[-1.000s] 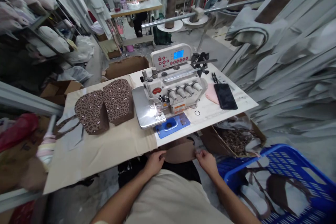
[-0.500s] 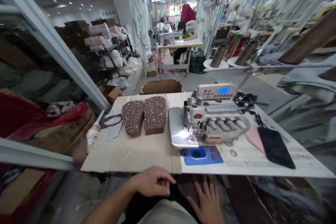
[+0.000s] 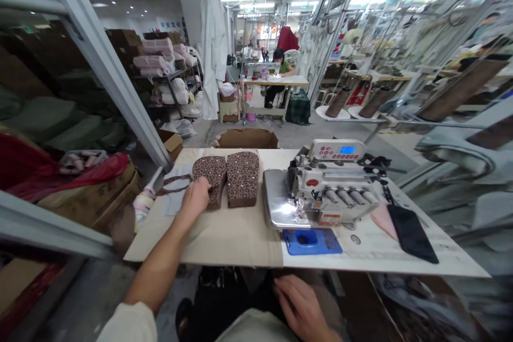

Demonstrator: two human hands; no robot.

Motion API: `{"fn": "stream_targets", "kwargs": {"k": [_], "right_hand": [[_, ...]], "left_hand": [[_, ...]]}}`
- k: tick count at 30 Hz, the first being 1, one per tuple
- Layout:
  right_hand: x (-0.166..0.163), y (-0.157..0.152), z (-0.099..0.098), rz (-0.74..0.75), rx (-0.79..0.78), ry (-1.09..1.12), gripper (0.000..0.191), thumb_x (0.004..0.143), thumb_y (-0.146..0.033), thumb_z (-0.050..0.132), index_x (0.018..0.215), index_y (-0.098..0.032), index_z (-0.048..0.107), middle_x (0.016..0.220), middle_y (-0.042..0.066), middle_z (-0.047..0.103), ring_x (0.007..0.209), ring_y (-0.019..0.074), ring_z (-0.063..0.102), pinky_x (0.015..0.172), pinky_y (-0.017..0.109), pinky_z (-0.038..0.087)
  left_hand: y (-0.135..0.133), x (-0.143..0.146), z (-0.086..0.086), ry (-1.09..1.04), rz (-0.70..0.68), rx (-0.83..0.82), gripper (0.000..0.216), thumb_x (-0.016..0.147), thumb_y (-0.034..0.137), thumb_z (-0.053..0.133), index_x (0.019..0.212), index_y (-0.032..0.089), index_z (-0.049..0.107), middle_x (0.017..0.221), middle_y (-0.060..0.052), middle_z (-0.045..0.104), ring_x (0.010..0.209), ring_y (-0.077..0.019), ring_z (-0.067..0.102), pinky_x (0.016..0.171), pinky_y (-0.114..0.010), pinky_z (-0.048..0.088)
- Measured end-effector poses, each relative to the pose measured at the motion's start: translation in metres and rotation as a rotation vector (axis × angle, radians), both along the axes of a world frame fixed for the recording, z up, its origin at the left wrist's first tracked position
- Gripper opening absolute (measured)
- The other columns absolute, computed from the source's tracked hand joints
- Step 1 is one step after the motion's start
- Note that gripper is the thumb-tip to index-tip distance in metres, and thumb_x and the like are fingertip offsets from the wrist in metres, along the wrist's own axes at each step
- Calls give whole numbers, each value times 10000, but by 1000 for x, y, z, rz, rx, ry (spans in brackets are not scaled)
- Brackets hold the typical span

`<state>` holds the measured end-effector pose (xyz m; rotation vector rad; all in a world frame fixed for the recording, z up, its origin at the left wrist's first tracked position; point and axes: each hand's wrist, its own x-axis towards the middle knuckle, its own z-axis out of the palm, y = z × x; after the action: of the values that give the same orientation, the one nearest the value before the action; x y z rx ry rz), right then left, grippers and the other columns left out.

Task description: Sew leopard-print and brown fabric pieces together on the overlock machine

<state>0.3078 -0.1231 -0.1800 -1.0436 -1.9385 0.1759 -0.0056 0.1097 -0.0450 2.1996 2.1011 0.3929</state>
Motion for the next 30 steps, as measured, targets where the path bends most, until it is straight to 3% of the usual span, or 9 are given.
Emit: {"fn": "stream_targets", "kwargs": {"k": [3, 5, 8, 10, 12, 16, 19, 24, 30], "right_hand": [[-29, 19, 21, 3, 63, 88, 370, 939, -71, 564, 1252, -242, 660, 980, 82, 783, 887, 223, 770, 785, 335, 662], [-49, 29, 27, -71, 108, 128, 444, 934, -80, 592, 1354, -224, 597, 1084, 118, 759, 1000, 246, 745, 852, 381, 650], [-76, 47, 36, -100, 82, 76, 510, 898, -158, 650, 1400, -179, 562, 1307, 203, 658, 1243, 334, 629, 979, 512, 586], [-88, 64, 47, 68, -12, -35, 351, 860, -164, 646, 1210, -191, 667, 1265, 180, 674, 1227, 339, 620, 982, 518, 566], [-92, 88, 62, 227, -84, -100, 183, 849, -108, 592, 957, -219, 690, 1005, 95, 729, 992, 256, 682, 868, 407, 587], [-83, 132, 84, -48, 35, 32, 217, 930, -77, 511, 983, -216, 668, 944, 83, 698, 917, 233, 641, 841, 385, 552], [-75, 133, 81, -48, 110, 8, 212, 972, -89, 511, 1030, -216, 670, 962, 82, 683, 924, 232, 611, 830, 372, 517], [-69, 92, 50, 224, 53, -264, 164, 958, -94, 564, 909, -209, 669, 821, 39, 652, 801, 206, 544, 734, 339, 406], [-58, 80, 43, 221, -5, -250, 77, 975, -194, 612, 1009, -198, 681, 877, 56, 667, 862, 222, 530, 768, 353, 374]], "left_hand": [[-16, 8, 5, -176, -75, 1, 239, 1000, 166, 448, 1057, 177, 679, 985, -96, 746, 942, -237, 686, 868, -334, 505], [-44, 12, 8, -395, -365, -84, 255, 990, 160, 463, 979, 202, 715, 984, -62, 757, 940, -199, 691, 887, -304, 513], [-90, 7, 19, -612, -1013, -363, 185, 968, 328, 627, 1018, 221, 770, 976, -62, 759, 882, -176, 700, 826, -262, 536], [-109, -3, 26, -706, -1135, -397, 212, 889, 409, 755, 959, 210, 783, 896, -61, 755, 800, -168, 701, 762, -244, 543], [-111, -17, 29, -728, -900, -192, 185, 887, 385, 761, 929, 205, 772, 871, -57, 758, 794, -171, 705, 764, -253, 550], [-94, -43, 5, -489, -380, 317, 287, 910, 179, 602, 1165, 208, 731, 1022, -71, 787, 981, -220, 718, 924, -352, 560], [-92, -61, -31, -334, -349, 340, 394, 834, 76, 549, 1133, 227, 756, 1021, -60, 795, 990, -222, 717, 937, -368, 569], [-111, -84, -75, -237, -363, 156, 465, 730, -19, 526, 999, 242, 800, 966, -52, 789, 922, -203, 721, 854, -338, 583], [-97, -47, -57, -306, -343, 93, 360, 868, 69, 481, 1034, 212, 767, 1012, -57, 785, 951, -193, 718, 913, -342, 573]]}}
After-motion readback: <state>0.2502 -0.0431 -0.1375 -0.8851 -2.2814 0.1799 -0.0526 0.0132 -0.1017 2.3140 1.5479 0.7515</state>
